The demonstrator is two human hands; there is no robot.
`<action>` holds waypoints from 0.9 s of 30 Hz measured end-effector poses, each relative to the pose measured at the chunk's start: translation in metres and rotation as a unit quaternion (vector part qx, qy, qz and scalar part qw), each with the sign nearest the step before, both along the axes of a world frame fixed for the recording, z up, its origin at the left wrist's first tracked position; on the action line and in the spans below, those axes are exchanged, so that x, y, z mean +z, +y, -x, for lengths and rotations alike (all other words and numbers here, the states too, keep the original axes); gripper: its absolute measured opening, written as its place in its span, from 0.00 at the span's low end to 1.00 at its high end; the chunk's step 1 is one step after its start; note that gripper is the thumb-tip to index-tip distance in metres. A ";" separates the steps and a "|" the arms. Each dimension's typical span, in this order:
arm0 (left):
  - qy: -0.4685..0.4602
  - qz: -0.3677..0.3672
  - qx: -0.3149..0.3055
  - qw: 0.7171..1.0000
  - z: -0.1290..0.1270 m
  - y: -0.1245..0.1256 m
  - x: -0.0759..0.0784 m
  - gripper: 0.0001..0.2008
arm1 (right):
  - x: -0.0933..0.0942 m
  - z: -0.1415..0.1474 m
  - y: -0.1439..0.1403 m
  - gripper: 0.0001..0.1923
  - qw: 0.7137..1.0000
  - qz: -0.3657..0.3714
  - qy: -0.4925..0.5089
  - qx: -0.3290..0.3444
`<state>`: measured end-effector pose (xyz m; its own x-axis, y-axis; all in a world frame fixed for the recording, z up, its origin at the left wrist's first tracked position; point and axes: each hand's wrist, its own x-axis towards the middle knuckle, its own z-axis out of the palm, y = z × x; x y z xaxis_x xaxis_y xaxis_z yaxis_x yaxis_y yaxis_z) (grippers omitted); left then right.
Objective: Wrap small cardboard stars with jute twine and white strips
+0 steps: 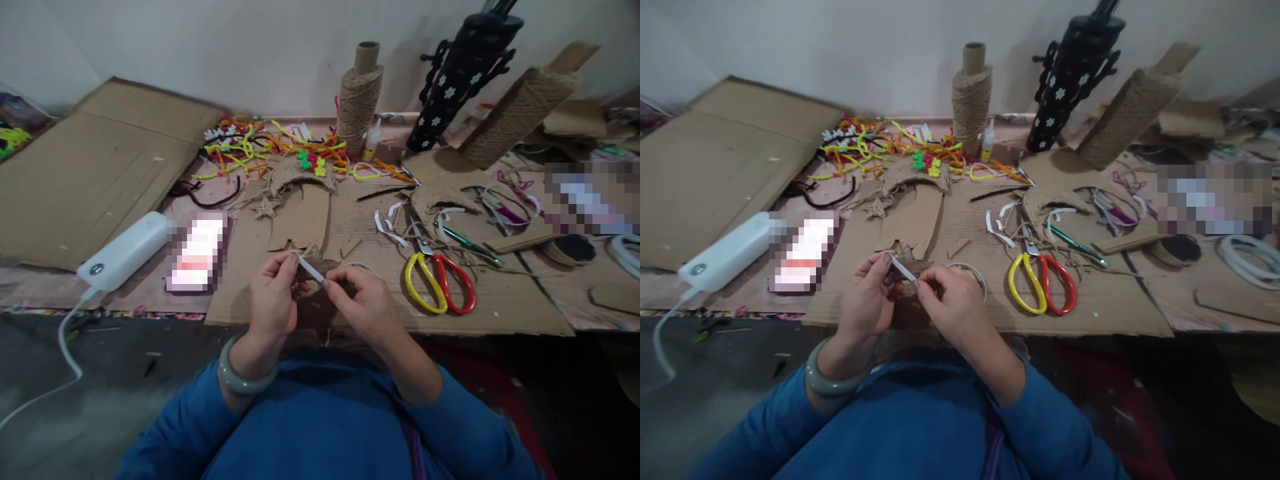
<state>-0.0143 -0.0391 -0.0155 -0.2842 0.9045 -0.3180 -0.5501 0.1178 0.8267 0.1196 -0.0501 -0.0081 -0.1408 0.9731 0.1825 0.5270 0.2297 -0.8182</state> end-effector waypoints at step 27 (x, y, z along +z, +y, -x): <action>-0.008 -0.013 0.024 1.000 -0.005 0.001 -0.002 0.14 | -0.008 0.003 0.009 0.09 0.989 0.086 0.108 -0.044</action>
